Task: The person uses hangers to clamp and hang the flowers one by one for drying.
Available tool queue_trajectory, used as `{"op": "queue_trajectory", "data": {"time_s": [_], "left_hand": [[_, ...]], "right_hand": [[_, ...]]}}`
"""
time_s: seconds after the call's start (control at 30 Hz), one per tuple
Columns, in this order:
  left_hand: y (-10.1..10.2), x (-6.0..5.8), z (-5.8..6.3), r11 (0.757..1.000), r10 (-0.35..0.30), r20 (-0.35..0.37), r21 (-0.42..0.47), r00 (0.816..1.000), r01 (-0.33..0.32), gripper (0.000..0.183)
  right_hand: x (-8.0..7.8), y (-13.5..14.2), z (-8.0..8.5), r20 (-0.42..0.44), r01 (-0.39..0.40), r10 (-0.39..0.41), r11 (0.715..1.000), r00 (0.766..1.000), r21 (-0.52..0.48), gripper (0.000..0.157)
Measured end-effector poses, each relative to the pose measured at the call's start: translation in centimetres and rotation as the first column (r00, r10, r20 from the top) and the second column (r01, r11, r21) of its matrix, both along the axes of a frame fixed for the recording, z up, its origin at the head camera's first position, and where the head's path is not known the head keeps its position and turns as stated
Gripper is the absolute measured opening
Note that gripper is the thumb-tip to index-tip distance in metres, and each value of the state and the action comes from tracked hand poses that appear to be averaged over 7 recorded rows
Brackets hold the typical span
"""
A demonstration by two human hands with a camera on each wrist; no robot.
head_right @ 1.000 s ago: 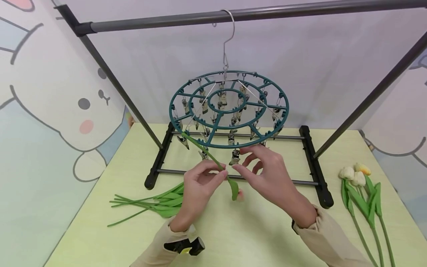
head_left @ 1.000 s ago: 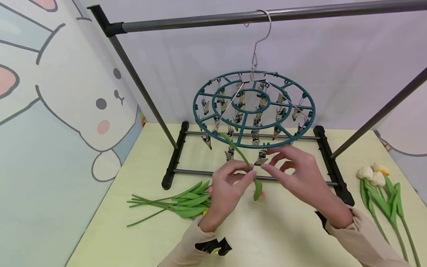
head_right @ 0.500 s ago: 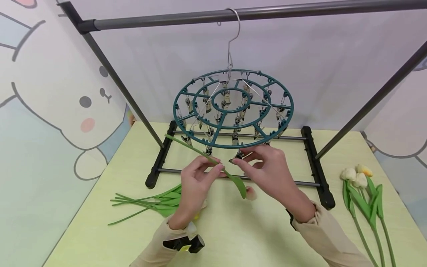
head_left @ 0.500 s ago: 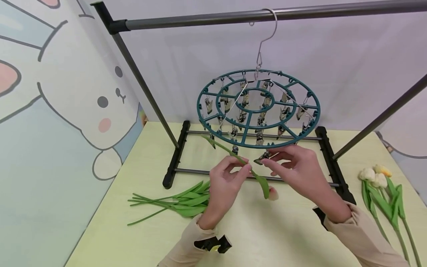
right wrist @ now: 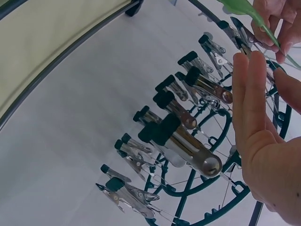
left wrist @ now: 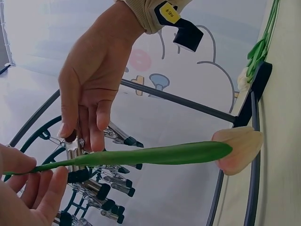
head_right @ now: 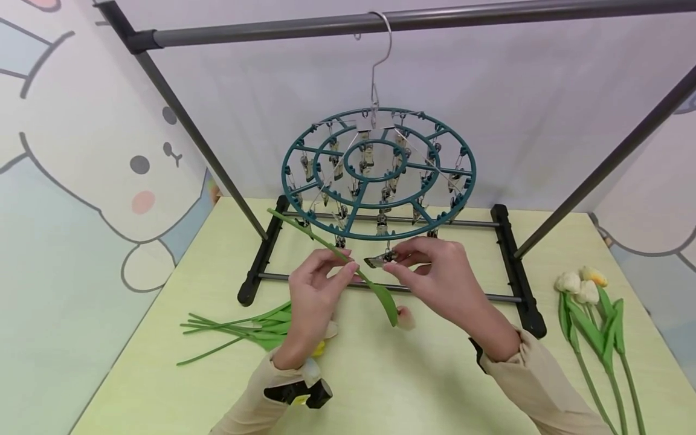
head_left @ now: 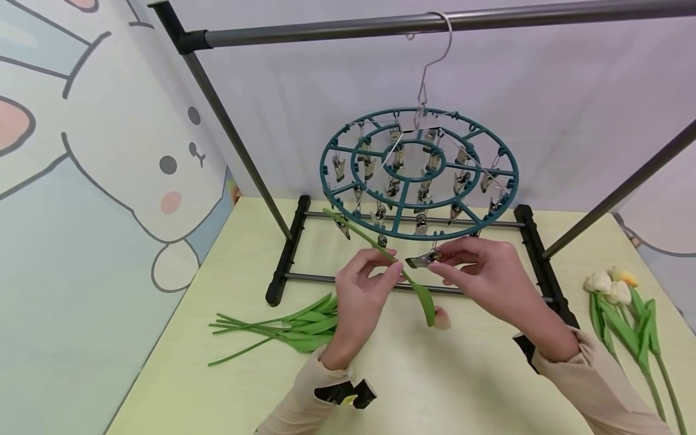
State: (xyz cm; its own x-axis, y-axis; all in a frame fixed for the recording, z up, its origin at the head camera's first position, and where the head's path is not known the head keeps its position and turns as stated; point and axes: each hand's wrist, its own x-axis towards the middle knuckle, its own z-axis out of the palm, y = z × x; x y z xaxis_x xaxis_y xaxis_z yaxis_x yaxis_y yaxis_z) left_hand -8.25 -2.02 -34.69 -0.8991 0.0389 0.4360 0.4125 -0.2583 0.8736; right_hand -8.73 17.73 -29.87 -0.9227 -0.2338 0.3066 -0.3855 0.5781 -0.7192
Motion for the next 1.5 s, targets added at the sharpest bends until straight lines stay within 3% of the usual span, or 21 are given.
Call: {"op": "queue_trajectory", "data": {"time_s": [0.3,0.87,1.5], "left_hand": [[-0.2,-0.2,0.0,1.0,0.023,-0.023,-0.007,0.999,-0.023,0.016],[0.1,-0.2,0.3,0.999,0.031,-0.018,0.026,0.999,-0.03,0.012],[0.9,0.0,0.9,0.999,0.041,-0.062,-0.015,0.997,-0.042,0.012]], "right_hand": [[0.3,0.7,-0.1,-0.107,-0.013,0.012,1.0,0.994,-0.008,0.016],[0.8,1.2,0.3,-0.13,-0.043,0.035,0.997,0.991,-0.058,0.016],[0.5,1.1,0.3,-0.164,-0.109,0.099,0.992,0.982,-0.057,0.019]]}}
